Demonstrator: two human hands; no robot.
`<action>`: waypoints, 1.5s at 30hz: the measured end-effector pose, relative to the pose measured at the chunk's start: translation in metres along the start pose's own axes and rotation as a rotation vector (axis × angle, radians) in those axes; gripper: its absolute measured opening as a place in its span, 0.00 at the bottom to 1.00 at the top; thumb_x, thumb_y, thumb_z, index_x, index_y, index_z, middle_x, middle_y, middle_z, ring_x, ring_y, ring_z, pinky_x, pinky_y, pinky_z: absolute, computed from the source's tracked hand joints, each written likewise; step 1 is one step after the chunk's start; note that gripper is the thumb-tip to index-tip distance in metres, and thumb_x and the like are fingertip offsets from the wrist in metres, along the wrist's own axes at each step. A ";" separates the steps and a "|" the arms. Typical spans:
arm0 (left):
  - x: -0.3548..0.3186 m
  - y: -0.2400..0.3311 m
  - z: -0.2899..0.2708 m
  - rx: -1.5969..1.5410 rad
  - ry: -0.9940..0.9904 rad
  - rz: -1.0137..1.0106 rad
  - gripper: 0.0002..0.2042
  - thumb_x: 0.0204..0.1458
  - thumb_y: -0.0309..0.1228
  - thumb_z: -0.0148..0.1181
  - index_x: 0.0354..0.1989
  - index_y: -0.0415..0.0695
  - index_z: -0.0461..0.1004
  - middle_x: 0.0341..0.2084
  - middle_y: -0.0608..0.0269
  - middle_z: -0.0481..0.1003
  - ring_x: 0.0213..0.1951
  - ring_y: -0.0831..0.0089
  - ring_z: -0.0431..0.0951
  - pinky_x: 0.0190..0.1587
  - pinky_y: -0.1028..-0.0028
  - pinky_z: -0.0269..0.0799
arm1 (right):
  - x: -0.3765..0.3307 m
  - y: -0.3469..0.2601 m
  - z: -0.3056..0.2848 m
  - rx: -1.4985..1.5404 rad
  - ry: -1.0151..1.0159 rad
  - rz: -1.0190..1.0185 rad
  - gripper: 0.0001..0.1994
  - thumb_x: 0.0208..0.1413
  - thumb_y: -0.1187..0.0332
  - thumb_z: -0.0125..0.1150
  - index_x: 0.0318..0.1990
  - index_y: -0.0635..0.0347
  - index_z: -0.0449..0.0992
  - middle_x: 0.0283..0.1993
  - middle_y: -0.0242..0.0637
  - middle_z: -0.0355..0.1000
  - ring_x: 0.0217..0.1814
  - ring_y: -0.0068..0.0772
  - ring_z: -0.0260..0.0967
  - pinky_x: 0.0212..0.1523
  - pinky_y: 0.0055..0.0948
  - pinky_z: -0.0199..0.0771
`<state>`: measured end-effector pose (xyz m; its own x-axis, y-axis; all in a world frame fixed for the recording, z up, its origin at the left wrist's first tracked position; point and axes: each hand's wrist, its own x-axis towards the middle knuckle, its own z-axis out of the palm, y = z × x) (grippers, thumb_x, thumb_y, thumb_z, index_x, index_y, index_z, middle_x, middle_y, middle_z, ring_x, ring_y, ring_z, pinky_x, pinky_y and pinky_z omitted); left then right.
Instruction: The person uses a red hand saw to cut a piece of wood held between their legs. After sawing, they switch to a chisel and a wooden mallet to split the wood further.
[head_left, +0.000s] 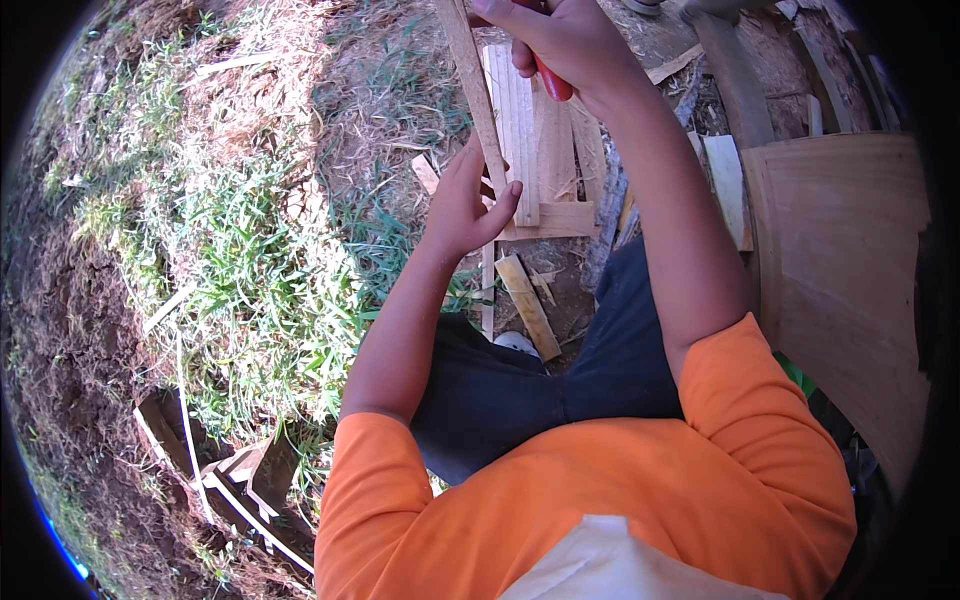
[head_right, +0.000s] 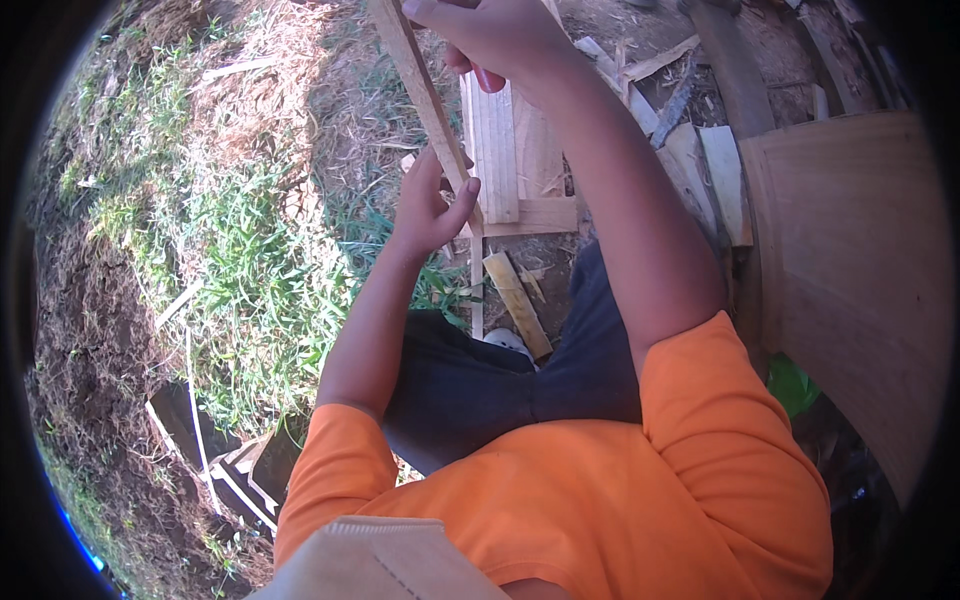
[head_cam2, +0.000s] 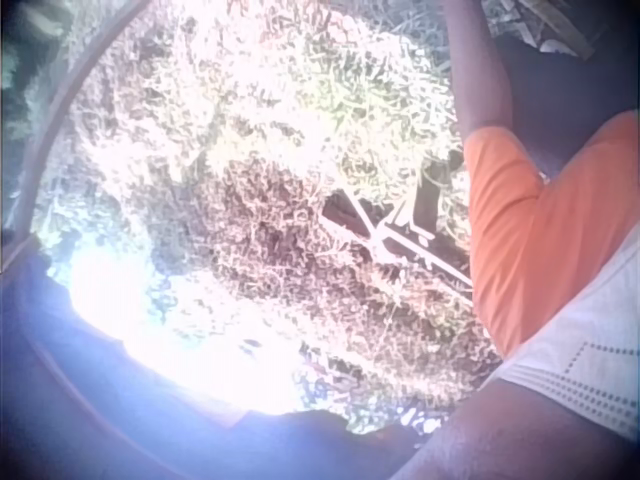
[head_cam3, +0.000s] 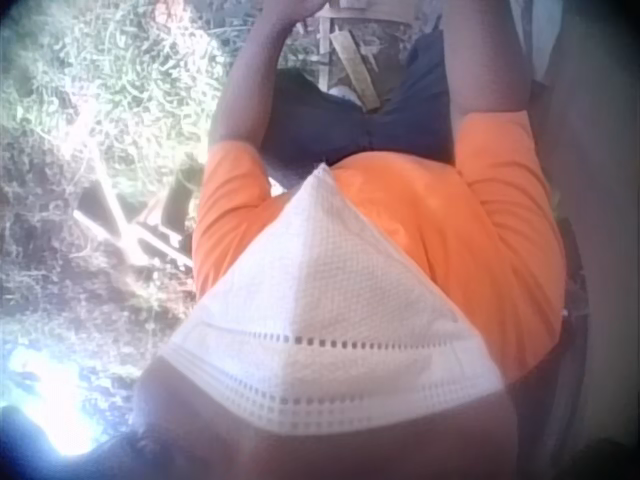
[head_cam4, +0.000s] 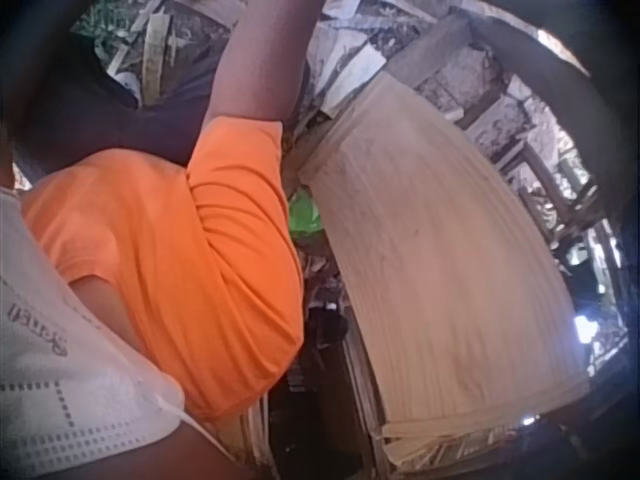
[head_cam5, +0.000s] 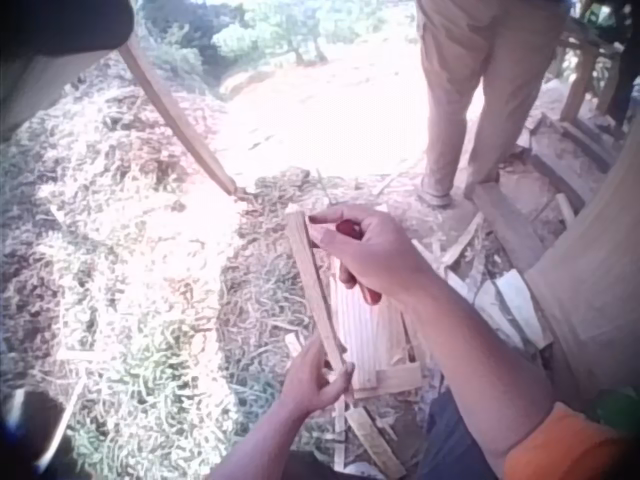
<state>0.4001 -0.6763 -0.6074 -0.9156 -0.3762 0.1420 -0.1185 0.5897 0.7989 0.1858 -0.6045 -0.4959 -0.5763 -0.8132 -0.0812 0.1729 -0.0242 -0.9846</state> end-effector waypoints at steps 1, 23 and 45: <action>-0.002 -0.007 0.004 -0.002 0.004 -0.009 0.21 0.59 0.39 0.62 0.50 0.33 0.72 0.38 0.48 0.77 0.37 0.60 0.82 0.38 0.65 0.79 | 0.001 0.002 0.000 0.033 0.030 -0.021 0.18 0.66 0.63 0.62 0.57 0.66 0.77 0.26 0.31 0.73 0.15 0.14 0.62 0.08 0.18 0.55; 0.004 -0.047 0.067 0.317 -0.055 -0.489 0.25 0.61 0.40 0.47 0.56 0.29 0.66 0.46 0.31 0.70 0.47 0.36 0.76 0.54 0.47 0.73 | 0.002 0.057 0.024 -0.051 0.351 -0.250 0.06 0.63 0.72 0.61 0.43 0.59 0.83 0.28 0.23 0.72 0.25 0.12 0.61 0.25 0.17 0.61; -0.001 -0.061 0.079 0.306 -0.048 -0.495 0.27 0.57 0.40 0.57 0.56 0.31 0.61 0.45 0.30 0.71 0.43 0.34 0.80 0.46 0.48 0.79 | -0.018 0.060 0.045 0.186 0.237 -0.036 0.04 0.65 0.74 0.55 0.44 0.58 0.75 0.23 0.23 0.62 0.15 0.12 0.53 0.10 0.19 0.51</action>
<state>0.3777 -0.6557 -0.7021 -0.7384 -0.6311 -0.2375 -0.6358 0.5341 0.5573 0.2423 -0.6171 -0.5465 -0.7510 -0.6523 -0.1024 0.2801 -0.1743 -0.9440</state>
